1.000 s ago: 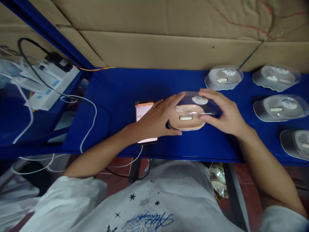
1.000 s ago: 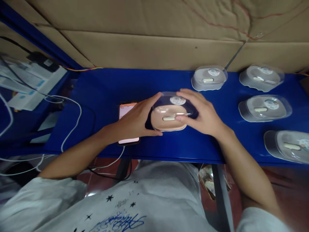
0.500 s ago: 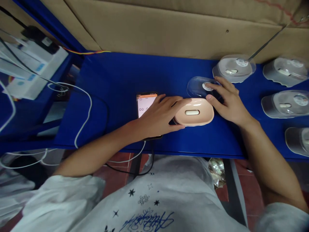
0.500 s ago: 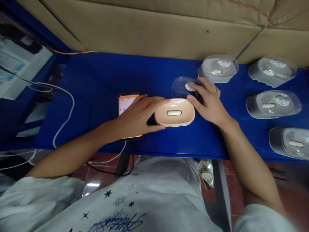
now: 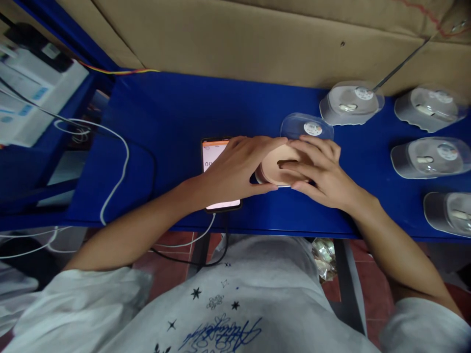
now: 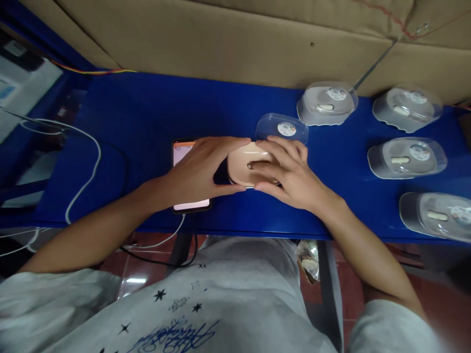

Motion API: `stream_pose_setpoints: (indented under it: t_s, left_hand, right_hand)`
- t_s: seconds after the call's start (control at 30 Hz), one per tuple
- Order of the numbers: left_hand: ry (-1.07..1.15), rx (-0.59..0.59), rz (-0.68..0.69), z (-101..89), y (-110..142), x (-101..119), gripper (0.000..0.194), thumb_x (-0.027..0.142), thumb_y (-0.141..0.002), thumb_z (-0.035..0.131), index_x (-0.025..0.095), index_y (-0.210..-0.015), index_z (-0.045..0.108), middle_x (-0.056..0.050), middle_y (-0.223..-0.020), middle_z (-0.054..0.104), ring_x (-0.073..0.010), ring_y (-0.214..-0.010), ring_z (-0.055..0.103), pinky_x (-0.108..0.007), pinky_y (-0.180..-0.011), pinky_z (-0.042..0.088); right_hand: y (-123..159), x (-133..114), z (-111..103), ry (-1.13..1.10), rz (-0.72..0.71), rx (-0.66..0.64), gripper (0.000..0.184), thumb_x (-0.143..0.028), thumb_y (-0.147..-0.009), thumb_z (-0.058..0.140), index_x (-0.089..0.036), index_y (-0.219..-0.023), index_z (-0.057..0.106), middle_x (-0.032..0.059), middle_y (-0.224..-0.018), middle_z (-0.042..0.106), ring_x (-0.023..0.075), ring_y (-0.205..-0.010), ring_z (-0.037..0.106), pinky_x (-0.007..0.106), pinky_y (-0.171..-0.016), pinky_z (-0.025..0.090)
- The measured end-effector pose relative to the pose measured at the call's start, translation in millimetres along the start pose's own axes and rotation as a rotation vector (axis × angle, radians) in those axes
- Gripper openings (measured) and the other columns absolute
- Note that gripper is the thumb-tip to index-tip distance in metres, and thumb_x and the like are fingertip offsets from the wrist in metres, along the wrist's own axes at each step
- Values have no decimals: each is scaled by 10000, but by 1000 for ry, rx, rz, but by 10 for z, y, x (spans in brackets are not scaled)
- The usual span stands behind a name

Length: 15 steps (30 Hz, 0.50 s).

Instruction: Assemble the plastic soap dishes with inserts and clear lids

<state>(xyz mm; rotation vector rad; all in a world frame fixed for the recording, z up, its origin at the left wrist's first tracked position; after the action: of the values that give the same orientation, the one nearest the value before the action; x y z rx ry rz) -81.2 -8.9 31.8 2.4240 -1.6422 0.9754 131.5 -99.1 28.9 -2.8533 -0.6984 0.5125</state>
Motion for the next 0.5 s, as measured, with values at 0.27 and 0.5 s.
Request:
stream_pose_setpoints:
  t_s: [0.27,0.5]
  left_hand:
    - [67,44,44,-19,-5,39,925,547,-929,817,270,-1680,352,-141,-1683,501,-384,-1537,496,-527,-1258,390]
    - [-49,-82,-84,60,2,-19,997,394,-880,872,225,-1694,321,-193,-1573,608,-416,-1412,599,-581,-1198,378]
  right_hand:
    - [-31,11,-33,-32,42,40,425,-621,-1002,665,-342,-1316,727,87,-1616,543,415,-1562,431,646,-1263,301]
    - [40,208,-354,16,182,141,419,-618,-1023,622,-300,-1278,718,111,-1469,634,402,-1407,588,616,-1181,411]
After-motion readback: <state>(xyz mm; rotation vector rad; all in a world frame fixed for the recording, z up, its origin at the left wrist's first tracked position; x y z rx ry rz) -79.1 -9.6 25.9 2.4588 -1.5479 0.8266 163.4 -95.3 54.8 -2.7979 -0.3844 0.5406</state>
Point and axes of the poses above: each hand's wrist, its own y-axis away from the middle knuckle, its own z-axis out of the palm, x = y × z, the point moved 4 cm from there along -y, towards the middle knuckle
